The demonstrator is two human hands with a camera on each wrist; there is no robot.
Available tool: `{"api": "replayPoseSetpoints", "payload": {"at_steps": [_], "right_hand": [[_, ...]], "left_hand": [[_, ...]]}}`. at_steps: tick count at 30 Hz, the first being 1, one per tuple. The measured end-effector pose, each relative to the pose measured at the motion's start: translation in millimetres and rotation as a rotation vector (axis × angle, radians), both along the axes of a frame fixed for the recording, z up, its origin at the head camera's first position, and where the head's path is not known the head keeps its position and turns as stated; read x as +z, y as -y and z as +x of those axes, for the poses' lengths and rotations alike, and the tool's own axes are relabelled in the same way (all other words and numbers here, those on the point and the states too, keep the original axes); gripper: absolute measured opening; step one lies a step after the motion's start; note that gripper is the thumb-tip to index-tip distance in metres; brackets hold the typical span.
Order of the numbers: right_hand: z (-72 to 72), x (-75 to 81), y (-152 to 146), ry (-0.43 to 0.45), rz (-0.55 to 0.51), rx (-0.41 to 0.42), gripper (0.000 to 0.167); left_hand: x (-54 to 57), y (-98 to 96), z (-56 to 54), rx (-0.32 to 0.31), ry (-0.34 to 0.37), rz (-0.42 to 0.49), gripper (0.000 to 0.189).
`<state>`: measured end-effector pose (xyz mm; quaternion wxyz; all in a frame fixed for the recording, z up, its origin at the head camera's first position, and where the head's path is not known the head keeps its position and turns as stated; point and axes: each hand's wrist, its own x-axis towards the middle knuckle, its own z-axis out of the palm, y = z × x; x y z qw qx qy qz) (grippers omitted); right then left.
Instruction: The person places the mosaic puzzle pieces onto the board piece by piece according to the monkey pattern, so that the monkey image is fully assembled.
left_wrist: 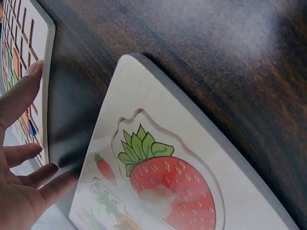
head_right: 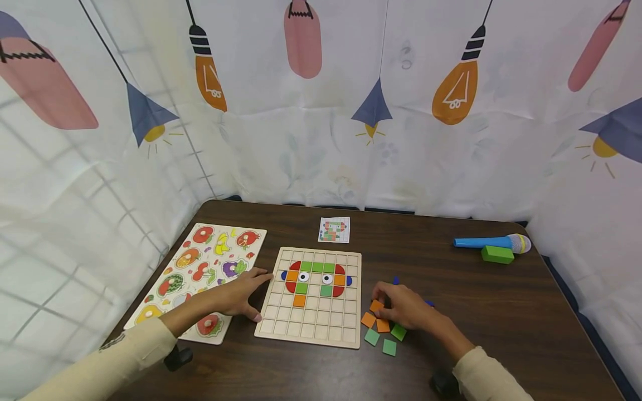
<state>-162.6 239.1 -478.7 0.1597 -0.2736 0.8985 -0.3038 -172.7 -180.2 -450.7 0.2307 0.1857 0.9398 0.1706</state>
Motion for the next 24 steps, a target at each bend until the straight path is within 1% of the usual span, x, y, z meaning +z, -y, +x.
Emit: {"api": "replayPoseSetpoints", "payload": {"at_steps": [4, 8, 17, 20, 24], "right_hand": [[0.6, 0.5, 1.9, -0.006, -0.02, 0.009, 0.024], [0.6, 2.8, 5.5, -0.023, -0.013, 0.005, 0.027], [-0.4, 8.4, 15.0, -0.051, -0.015, 0.018, 0.026], [-1.1, 8.7, 18.1, -0.046, -0.023, 0.016, 0.025], [-1.9, 9.2, 22.5, -0.018, -0.025, 0.004, 0.025]], "left_hand": [[0.9, -0.2, 0.9, 0.0, 0.005, -0.007, 0.097], [2.2, 0.3, 2.9, -0.009, 0.019, -0.014, 0.1], [-1.2, 0.4, 5.5, -0.039, 0.041, -0.042, 0.106], [-1.3, 0.0, 6.4, -0.043, 0.051, -0.04, 0.107], [-1.0, -0.3, 7.8, -0.043, 0.062, -0.035, 0.109]]}}
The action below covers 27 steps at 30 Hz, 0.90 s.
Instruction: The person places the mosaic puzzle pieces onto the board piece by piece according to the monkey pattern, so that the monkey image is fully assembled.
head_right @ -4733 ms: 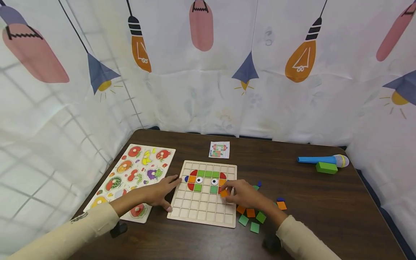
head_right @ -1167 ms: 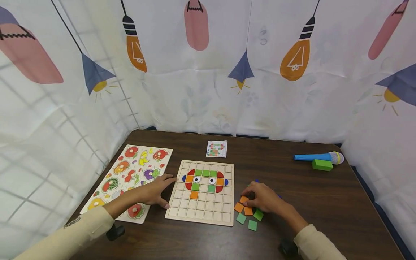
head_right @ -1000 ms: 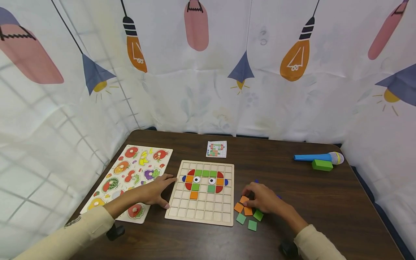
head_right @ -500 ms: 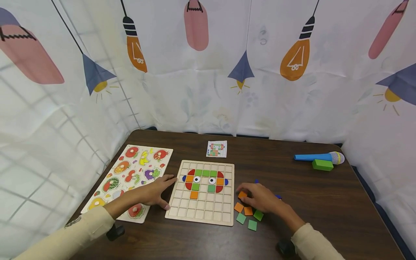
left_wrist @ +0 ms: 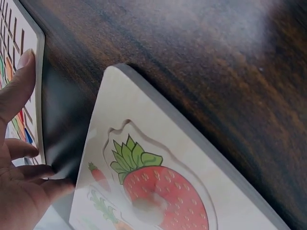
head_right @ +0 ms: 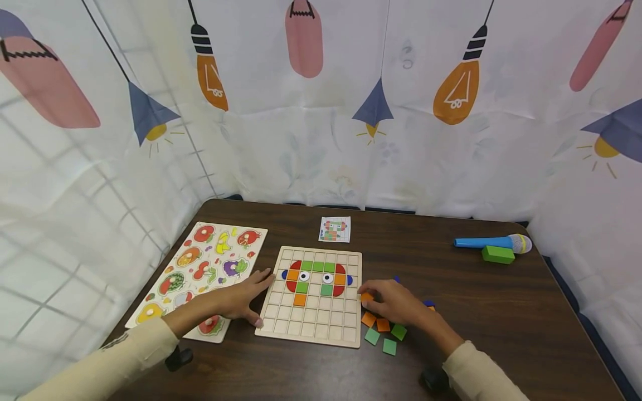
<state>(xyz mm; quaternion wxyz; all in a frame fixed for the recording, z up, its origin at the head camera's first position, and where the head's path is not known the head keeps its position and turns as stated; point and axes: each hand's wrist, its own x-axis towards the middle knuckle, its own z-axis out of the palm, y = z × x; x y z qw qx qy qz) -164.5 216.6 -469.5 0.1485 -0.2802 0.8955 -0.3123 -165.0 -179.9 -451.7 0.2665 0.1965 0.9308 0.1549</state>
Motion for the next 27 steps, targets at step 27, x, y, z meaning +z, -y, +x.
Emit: {"api": "replayPoseSetpoints", "payload": {"at_steps": [27], "right_hand": [[1.9, 3.8, 29.8, 0.02, -0.1, 0.043, 0.025]], "left_hand": [[0.6, 1.2, -7.9, 0.036, -0.022, 0.06, 0.103]]}}
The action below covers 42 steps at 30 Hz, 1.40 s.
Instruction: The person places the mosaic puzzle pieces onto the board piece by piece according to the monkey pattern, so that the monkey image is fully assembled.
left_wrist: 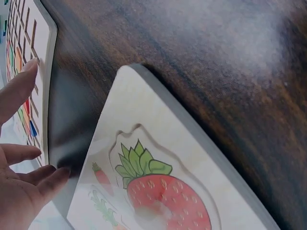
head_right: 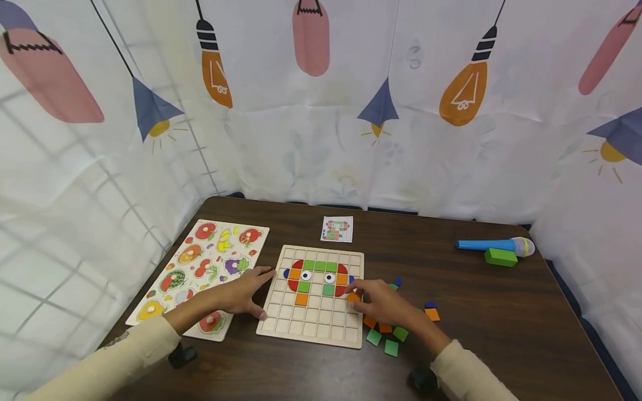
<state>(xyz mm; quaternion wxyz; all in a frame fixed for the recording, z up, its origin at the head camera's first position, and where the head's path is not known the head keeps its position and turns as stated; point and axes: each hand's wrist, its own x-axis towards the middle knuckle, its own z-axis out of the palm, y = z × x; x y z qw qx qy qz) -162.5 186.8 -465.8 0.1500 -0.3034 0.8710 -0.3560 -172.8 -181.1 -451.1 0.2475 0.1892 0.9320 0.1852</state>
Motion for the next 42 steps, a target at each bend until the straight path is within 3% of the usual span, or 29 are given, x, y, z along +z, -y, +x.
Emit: {"api": "replayPoseSetpoints", "payload": {"at_steps": [16, 31, 42], "right_hand": [[1.6, -6.2, 29.7, -0.015, -0.086, -0.015, 0.025], [2.5, -11.0, 70.3, 0.034, -0.065, -0.063, 0.027], [4.1, -15.3, 88.2, -0.03, 0.002, -0.147, 0.025]], "left_hand": [[-1.4, 0.1, 1.0, 0.003, -0.005, -0.005, 0.1], [0.9, 0.2, 3.2, 0.004, -0.02, -0.008, 0.102], [1.1, 0.8, 4.2, -0.002, -0.025, -0.002, 0.103]]}}
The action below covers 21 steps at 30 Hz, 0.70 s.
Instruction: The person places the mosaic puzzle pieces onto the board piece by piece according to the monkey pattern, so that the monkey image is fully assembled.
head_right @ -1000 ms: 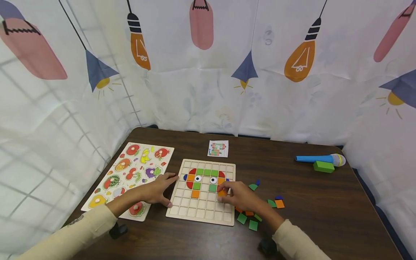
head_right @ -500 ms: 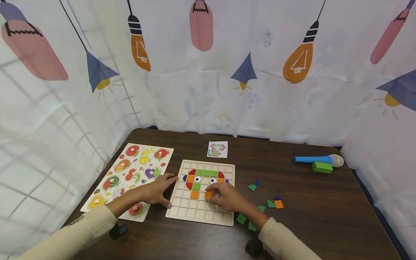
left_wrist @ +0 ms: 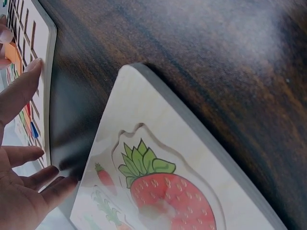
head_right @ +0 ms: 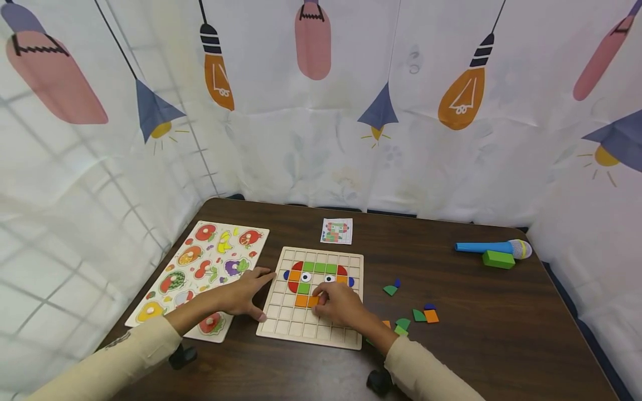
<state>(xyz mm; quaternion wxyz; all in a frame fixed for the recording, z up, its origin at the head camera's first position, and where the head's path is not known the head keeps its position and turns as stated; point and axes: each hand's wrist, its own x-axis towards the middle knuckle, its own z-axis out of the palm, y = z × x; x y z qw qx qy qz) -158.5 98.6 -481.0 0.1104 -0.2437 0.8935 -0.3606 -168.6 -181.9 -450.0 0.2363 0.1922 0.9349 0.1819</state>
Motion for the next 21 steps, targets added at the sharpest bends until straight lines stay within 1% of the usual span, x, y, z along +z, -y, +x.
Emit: {"api": "replayPoseSetpoints", "payload": {"at_steps": [9, 21], "right_hand": [[-1.1, -2.3, 0.2, -0.043, 0.06, -0.03, 0.023], [-0.7, -3.1, -0.4, -0.05, 0.07, -0.037, 0.022]], "left_hand": [[3.3, 0.1, -4.2, -0.016, 0.01, -0.004, 0.102], [3.5, 0.4, -23.8, -0.014, 0.01, -0.032, 0.102]]}}
